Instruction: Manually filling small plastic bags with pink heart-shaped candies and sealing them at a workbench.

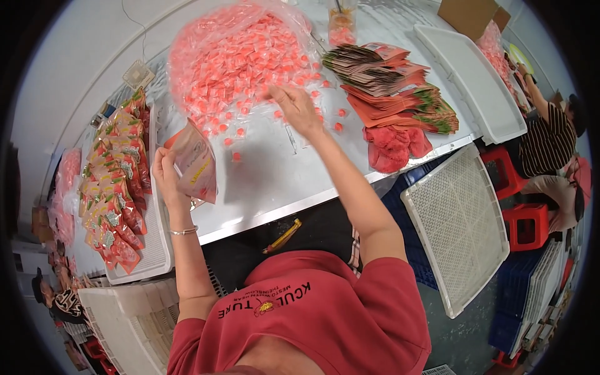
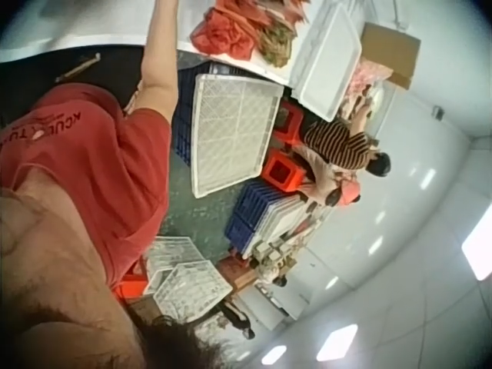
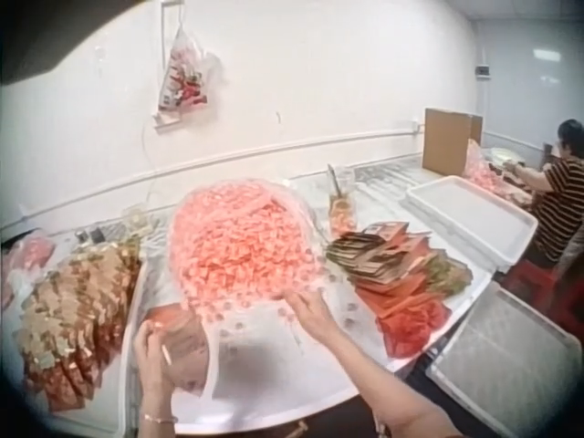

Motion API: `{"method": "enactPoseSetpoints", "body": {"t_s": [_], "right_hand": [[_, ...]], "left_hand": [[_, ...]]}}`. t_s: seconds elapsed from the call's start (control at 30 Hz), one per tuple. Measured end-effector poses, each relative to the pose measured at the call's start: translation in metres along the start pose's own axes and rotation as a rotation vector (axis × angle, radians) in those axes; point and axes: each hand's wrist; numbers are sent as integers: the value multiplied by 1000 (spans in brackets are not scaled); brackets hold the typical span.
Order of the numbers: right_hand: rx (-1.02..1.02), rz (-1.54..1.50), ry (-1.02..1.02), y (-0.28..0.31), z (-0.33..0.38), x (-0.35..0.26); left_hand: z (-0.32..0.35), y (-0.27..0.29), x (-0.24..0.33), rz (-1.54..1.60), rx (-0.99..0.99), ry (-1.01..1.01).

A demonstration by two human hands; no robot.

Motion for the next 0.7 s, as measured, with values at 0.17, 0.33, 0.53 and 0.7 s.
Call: {"method": "enactPoseSetpoints", "body": {"t_s": [0.17,0.33,0.53,0.7], "right_hand": [[314,1280,72,-21,37,109],[150,1140,-129,-64,53,114],[408,646,77,-14,63,100],[450,902,57,36,91,126]], "left_hand": [[19,-10,5,67,-83,64],[23,-3,7,133,-116,95],[23,24,5,137,-65,152],[30,36,16,152,-14,139]]}}
Point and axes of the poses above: each hand's wrist, its own z-axis away from the middle knuckle, its own y-axis out of the back of the hand, x = y × z, and after that the axes turned 2 degrees about z, right-handed
